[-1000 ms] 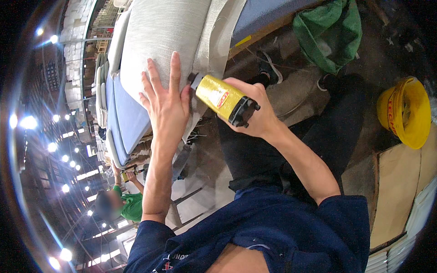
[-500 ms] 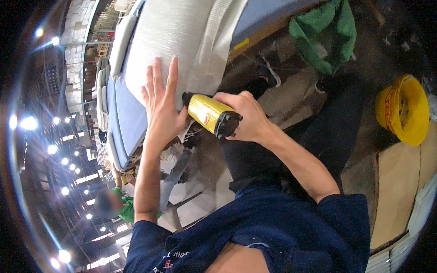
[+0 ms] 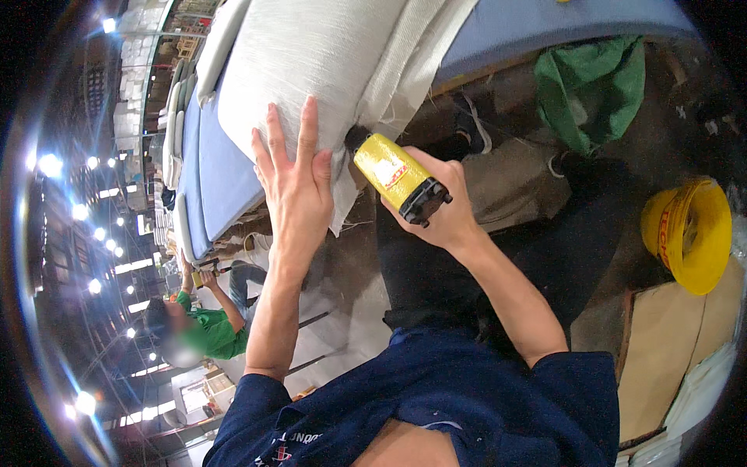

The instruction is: The person wraps a white fabric cover over a cushion, smooths it, and secures it with a pneumatic staple gun. They trim excess fabric with a utility knife and inspect the finished edges.

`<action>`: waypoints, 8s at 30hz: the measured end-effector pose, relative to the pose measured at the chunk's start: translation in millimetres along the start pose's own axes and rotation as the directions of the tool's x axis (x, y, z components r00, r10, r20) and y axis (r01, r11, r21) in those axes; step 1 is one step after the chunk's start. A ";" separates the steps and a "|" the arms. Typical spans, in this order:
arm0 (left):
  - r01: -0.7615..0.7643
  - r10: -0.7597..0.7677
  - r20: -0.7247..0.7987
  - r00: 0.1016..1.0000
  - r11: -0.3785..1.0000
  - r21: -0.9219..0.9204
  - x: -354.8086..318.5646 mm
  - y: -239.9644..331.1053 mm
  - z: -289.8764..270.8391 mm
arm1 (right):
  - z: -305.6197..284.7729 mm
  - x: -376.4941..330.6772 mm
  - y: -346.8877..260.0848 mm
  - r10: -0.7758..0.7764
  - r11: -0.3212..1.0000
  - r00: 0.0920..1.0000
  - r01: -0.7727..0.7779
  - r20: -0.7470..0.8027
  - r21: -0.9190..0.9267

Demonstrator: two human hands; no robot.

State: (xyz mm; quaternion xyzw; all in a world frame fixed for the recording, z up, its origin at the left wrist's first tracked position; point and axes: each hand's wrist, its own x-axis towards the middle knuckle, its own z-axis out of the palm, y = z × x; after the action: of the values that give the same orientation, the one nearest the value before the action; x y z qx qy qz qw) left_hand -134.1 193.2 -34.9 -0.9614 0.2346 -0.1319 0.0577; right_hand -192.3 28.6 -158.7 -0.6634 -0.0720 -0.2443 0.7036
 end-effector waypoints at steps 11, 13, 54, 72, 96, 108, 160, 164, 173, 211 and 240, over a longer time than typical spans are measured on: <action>-0.097 0.091 0.064 0.994 0.991 0.088 -0.3 7.3 -7.9 | -3.8 -13.9 -14.5 0.083 0.994 0.990 -0.091 0.113 0.066; -0.112 0.107 0.069 0.992 0.991 0.067 0.0 2.7 -8.1 | -2.5 -12.5 -13.9 0.101 0.992 0.987 -0.110 0.124 0.067; -0.117 0.134 0.012 0.991 0.905 -0.408 -3.7 -39.4 -25.8 | -3.1 -13.6 -31.6 0.040 0.999 0.991 -0.045 0.129 0.031; 0.101 -0.129 -0.055 0.990 0.928 -0.359 -22.5 -7.9 6.3 | -18.2 -30.5 -34.9 0.199 0.979 0.965 -0.189 0.169 -0.074; -0.090 -0.030 -0.205 0.978 0.829 -0.552 -43.8 -39.5 9.9 | -4.1 0.7 -47.6 0.070 0.985 0.954 -0.020 0.291 -0.171; 0.149 -0.161 0.247 0.956 -0.459 -0.876 -100.8 25.3 63.1 | -241.3 178.1 -171.0 0.168 0.356 0.963 -0.261 -0.213 -0.898; 0.449 -0.767 -0.085 0.636 0.457 -0.768 -94.5 -189.2 40.3 | 228.7 211.3 -165.9 0.070 0.426 0.288 0.857 0.955 -0.290; 0.425 -0.731 -0.163 0.663 0.546 -0.722 -100.0 -189.7 41.2 | 249.3 192.8 -175.1 0.192 0.432 0.276 0.838 0.942 -0.333; 0.367 -0.648 -0.248 0.720 0.659 -0.657 -101.8 -197.8 45.0 | 246.6 184.1 -162.1 0.205 0.290 0.186 0.926 0.961 -0.242; 0.269 -0.601 -0.270 0.753 0.655 -0.706 -108.2 -177.2 51.9 | 222.8 198.4 -149.1 0.198 0.399 0.110 0.899 0.974 -0.182; 0.184 -0.523 -0.220 0.824 0.614 -0.768 -127.3 -182.7 40.7 | 205.8 171.2 -132.3 0.190 0.256 0.138 0.949 0.972 -0.185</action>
State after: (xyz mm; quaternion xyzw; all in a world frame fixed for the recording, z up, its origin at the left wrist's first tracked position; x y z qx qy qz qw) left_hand -151.9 415.9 -71.2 -0.8794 0.0734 -0.2438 -0.4023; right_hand -55.6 185.3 55.6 -0.8402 -0.5368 -0.0389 -0.0663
